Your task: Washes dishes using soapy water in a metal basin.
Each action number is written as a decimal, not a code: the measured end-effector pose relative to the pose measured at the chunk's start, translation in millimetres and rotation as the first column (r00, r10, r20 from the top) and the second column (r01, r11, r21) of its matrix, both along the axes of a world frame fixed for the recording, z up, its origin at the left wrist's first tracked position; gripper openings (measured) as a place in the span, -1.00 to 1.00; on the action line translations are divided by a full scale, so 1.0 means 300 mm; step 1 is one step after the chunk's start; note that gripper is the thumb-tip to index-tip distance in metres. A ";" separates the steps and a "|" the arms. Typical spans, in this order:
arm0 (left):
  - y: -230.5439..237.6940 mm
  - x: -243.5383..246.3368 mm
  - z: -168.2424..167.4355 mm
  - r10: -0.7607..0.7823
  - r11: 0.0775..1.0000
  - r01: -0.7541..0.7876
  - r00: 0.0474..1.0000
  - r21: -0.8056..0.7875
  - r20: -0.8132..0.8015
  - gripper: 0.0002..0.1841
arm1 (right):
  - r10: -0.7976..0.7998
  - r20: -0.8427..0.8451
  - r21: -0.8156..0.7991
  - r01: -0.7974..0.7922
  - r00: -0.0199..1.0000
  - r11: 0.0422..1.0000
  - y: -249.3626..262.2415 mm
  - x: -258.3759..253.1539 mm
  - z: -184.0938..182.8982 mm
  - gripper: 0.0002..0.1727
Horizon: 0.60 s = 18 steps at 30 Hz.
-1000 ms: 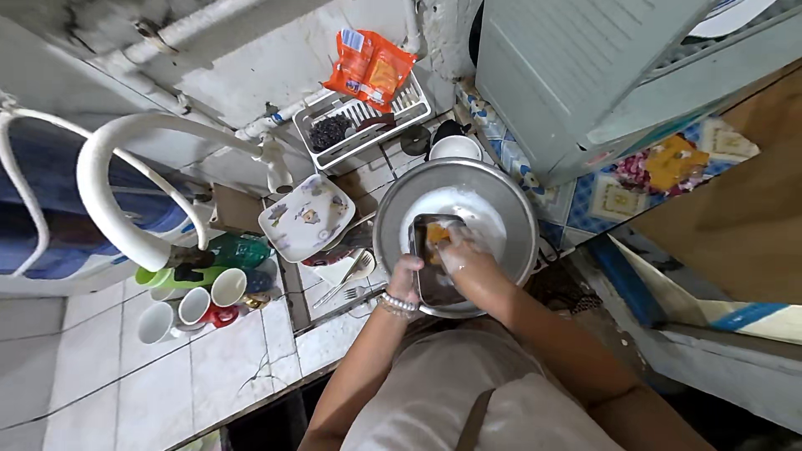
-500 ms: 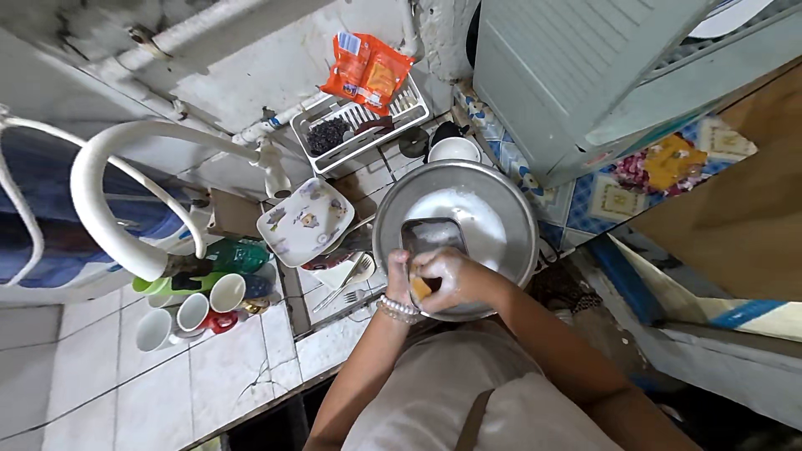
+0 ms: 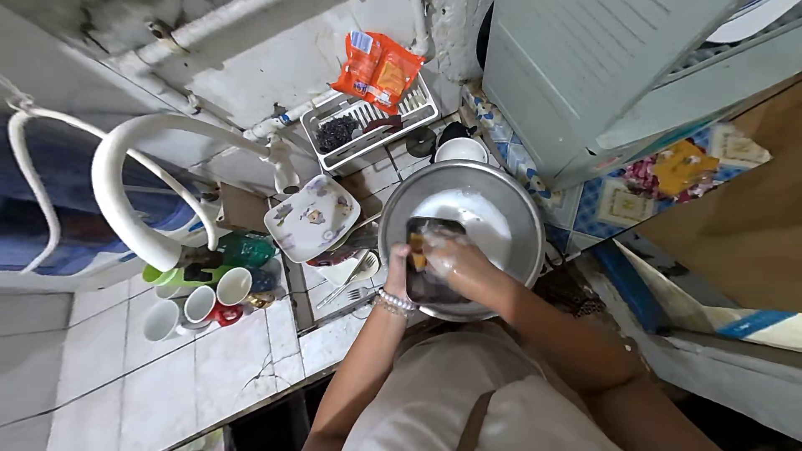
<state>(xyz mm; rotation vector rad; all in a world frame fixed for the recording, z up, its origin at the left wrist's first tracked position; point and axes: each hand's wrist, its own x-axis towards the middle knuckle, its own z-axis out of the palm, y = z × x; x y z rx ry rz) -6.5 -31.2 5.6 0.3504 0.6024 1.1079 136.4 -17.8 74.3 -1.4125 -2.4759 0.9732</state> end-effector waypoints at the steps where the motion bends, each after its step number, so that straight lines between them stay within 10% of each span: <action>1: 0.006 -0.001 0.001 0.017 0.999 -0.016 1.000 -0.051 0.021 -0.65 | 0.047 -0.055 -0.022 -0.048 0.997 0.999 -0.007 0.001 -0.014 -0.68; 10: 0.009 -0.018 0.030 0.090 0.994 -0.093 0.994 -0.049 -0.066 -0.76 | 0.191 -0.512 -0.163 -0.313 0.837 0.935 0.057 0.193 -0.095 -0.81; 18: 0.012 0.022 0.091 0.095 0.948 -0.215 0.897 -0.237 -0.432 -0.75 | -0.450 -0.059 -0.218 0.428 0.891 0.877 0.072 0.277 -0.121 -0.72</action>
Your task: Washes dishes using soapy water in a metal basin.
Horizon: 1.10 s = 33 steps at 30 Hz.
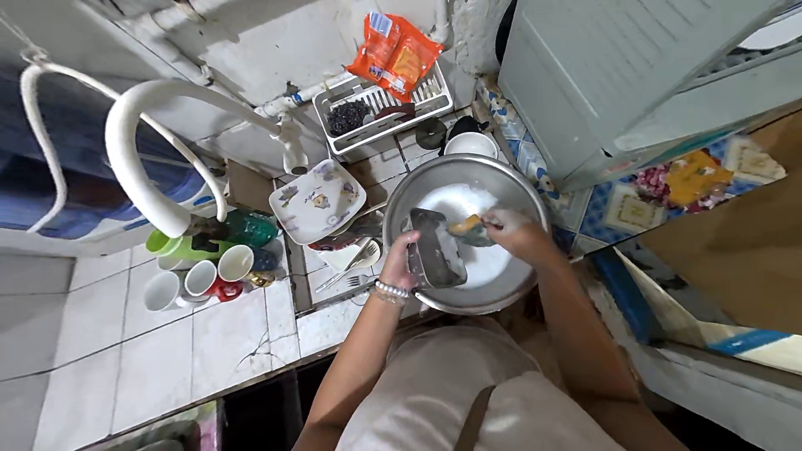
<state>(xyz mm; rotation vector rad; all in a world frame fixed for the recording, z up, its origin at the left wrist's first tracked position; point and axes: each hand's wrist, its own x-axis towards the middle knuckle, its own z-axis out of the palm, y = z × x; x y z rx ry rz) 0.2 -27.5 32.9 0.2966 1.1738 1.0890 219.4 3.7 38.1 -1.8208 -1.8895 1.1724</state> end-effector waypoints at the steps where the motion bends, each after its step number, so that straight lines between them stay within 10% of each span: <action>1: 0.002 0.002 0.010 0.014 1.000 -0.015 1.000 -0.011 -0.011 -0.76 | -0.070 -0.022 0.029 0.070 0.997 0.997 -0.011 -0.026 -0.017 -0.67; 5: 0.004 -0.018 0.025 0.064 0.998 -0.064 0.998 0.009 0.012 -0.79 | -0.215 -0.184 0.162 0.245 0.959 0.956 -0.067 -0.127 -0.063 -0.51; 13: -0.072 -0.099 0.080 -0.203 0.950 0.186 0.978 0.252 0.041 -0.60 | -0.051 -0.394 -0.125 0.001 0.918 0.992 -0.095 -0.284 -0.070 0.14; 24: -0.156 -0.348 0.058 -0.154 0.971 0.104 0.960 0.214 0.232 -0.89 | 0.102 -0.094 0.160 -0.086 0.990 0.983 -0.049 -0.520 0.058 -0.79; 28: -0.149 -0.408 0.075 -0.166 0.977 0.138 0.971 0.160 0.175 -0.76 | -0.053 -0.242 0.111 0.082 0.969 0.990 -0.041 -0.620 -0.006 -0.70; 31: -0.142 -0.418 0.080 -0.343 0.913 0.324 0.938 0.248 0.036 -0.11 | -0.252 -0.692 0.027 0.373 0.676 0.928 -0.066 -0.652 -0.198 -0.72; 33: -0.144 -0.393 0.096 -0.382 0.862 0.405 0.914 0.305 -0.136 -0.13 | -0.235 -0.599 0.076 0.346 0.766 0.935 -0.116 -0.630 -0.306 -0.57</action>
